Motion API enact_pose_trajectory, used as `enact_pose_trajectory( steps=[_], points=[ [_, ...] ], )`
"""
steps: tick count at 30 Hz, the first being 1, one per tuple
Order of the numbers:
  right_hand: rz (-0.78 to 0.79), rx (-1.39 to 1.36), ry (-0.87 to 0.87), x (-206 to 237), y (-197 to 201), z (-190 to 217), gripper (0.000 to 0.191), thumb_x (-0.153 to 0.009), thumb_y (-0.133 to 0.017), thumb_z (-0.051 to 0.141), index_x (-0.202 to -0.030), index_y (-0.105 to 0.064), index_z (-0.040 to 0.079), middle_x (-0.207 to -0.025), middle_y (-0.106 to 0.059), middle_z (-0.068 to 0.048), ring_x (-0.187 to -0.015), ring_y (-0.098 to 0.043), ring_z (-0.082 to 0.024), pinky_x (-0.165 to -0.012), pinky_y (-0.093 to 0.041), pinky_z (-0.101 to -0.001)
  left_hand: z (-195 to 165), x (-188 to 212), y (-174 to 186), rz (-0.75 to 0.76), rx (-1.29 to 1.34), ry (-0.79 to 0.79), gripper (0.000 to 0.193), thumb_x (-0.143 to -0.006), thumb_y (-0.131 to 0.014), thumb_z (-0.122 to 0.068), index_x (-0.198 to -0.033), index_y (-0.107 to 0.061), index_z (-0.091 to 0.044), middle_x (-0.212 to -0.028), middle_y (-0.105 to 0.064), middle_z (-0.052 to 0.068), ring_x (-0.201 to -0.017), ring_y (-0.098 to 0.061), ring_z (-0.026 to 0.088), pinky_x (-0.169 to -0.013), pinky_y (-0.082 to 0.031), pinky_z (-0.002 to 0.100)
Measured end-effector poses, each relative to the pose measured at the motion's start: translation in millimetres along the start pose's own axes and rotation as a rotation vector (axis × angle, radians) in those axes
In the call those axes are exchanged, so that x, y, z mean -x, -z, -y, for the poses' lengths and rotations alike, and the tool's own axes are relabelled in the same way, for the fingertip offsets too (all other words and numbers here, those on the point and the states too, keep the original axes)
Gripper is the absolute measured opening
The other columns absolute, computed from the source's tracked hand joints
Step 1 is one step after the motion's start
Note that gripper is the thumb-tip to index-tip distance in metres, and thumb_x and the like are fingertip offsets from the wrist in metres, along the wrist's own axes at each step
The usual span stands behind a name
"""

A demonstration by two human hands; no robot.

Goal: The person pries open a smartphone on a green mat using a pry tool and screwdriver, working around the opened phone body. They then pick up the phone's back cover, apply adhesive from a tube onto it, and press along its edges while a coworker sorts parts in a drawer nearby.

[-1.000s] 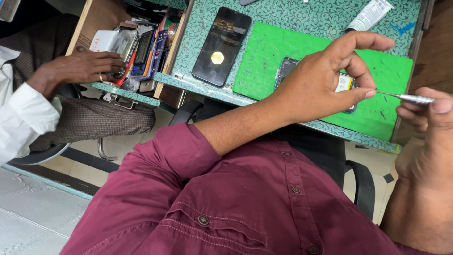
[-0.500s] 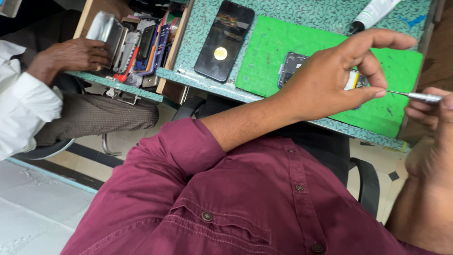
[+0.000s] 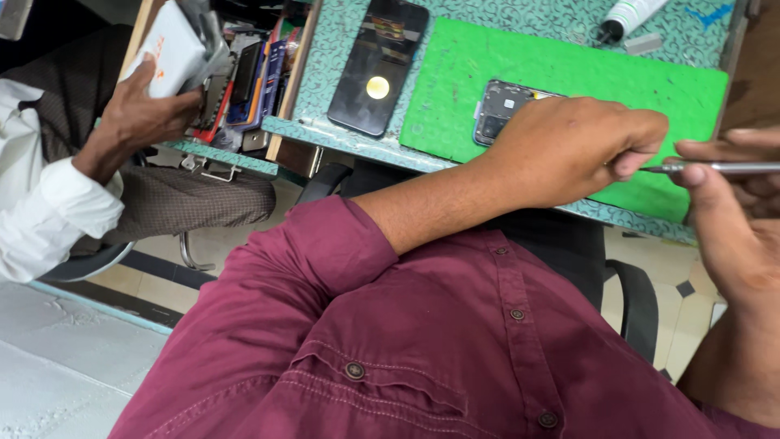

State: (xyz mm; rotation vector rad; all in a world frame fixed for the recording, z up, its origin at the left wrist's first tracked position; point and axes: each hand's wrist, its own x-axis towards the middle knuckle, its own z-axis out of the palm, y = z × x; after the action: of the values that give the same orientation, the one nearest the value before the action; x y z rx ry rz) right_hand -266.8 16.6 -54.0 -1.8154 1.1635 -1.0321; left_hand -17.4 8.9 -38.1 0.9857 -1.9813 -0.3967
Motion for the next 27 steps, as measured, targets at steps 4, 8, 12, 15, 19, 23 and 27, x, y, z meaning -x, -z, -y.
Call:
enact_pose_trajectory(
  steps=[4,8,12,15,19,23,27],
  points=[
    [0.068,0.09,0.156,2.3,-3.8,16.7,0.033,-0.115,-0.06,-0.01,-0.142,-0.041,-0.003,-0.128,-0.068,-0.021,-0.117,-0.069,-0.022,-0.106,-0.058,-0.029,2.2,2.5,-3.3,0.074,0.027,0.008,0.011,-0.086,-0.065,-0.014,-0.087,-0.057,-0.021,-0.076,-0.068,-0.003,-0.078,-0.07,0.027,-0.062,-0.047,0.047],
    [0.038,0.03,0.208,-0.1,-3.0,32.6,0.037,-0.112,-0.065,-0.01,-0.137,-0.039,-0.001,-0.128,-0.065,-0.015,-0.119,-0.07,-0.02,-0.1,-0.059,-0.0241,4.3,4.3,-8.9,0.101,0.077,0.025,0.014,-0.089,-0.062,-0.009,-0.095,-0.058,-0.021,-0.082,-0.07,-0.001,-0.081,-0.071,0.028,-0.064,-0.048,0.048],
    [-0.022,0.11,0.247,-1.6,1.4,42.7,0.038,-0.107,-0.068,-0.012,-0.134,-0.043,-0.002,-0.128,-0.063,-0.014,-0.116,-0.071,-0.019,-0.089,-0.059,-0.0217,3.1,4.2,-13.5,0.098,0.098,0.022,0.03,-0.084,-0.067,-0.003,-0.107,-0.055,-0.017,-0.093,-0.074,0.0,-0.091,-0.073,0.028,-0.069,-0.053,0.045],
    [-0.024,0.116,0.23,-3.2,2.1,46.9,0.035,-0.109,-0.067,-0.015,-0.134,-0.045,-0.005,-0.122,-0.065,-0.014,-0.118,-0.071,-0.019,-0.09,-0.059,-0.0217,-0.9,1.3,-13.6,0.139,0.1,0.06,0.035,-0.085,-0.067,-0.001,-0.113,-0.051,-0.015,-0.097,-0.077,-0.002,-0.095,-0.075,0.025,-0.069,-0.054,0.044],
    [-0.028,0.122,0.23,-4.9,1.8,52.0,0.031,-0.111,-0.068,-0.013,-0.132,-0.047,-0.006,-0.12,-0.066,-0.015,-0.117,-0.071,-0.018,-0.091,-0.06,-0.0222,-7.2,-1.3,-12.1,0.152,0.035,0.067,0.037,-0.086,-0.064,0.0,-0.116,-0.049,-0.015,-0.099,-0.079,-0.003,-0.096,-0.074,0.026,-0.07,-0.053,0.045],
    [-0.024,0.152,0.228,-6.1,3.3,55.3,0.031,-0.109,-0.069,-0.011,-0.132,-0.048,-0.007,-0.12,-0.068,-0.016,-0.117,-0.072,-0.019,-0.092,-0.06,-0.024,-8.4,-2.5,-13.1,0.177,0.049,0.102,0.034,-0.087,-0.062,0.001,-0.115,-0.048,-0.013,-0.098,-0.079,-0.002,-0.094,-0.076,0.024,-0.068,-0.054,0.044],
    [-0.007,0.177,0.226,-6.6,3.3,53.9,0.033,-0.106,-0.069,-0.009,-0.133,-0.049,-0.006,-0.117,-0.069,-0.017,-0.113,-0.072,-0.018,-0.087,-0.06,-0.0239,-7.2,-0.9,-14.1,0.148,0.045,0.072,0.034,-0.087,-0.06,0.003,-0.114,-0.048,-0.013,-0.098,-0.078,-0.001,-0.095,-0.077,0.023,-0.07,-0.056,0.043]
  ],
)
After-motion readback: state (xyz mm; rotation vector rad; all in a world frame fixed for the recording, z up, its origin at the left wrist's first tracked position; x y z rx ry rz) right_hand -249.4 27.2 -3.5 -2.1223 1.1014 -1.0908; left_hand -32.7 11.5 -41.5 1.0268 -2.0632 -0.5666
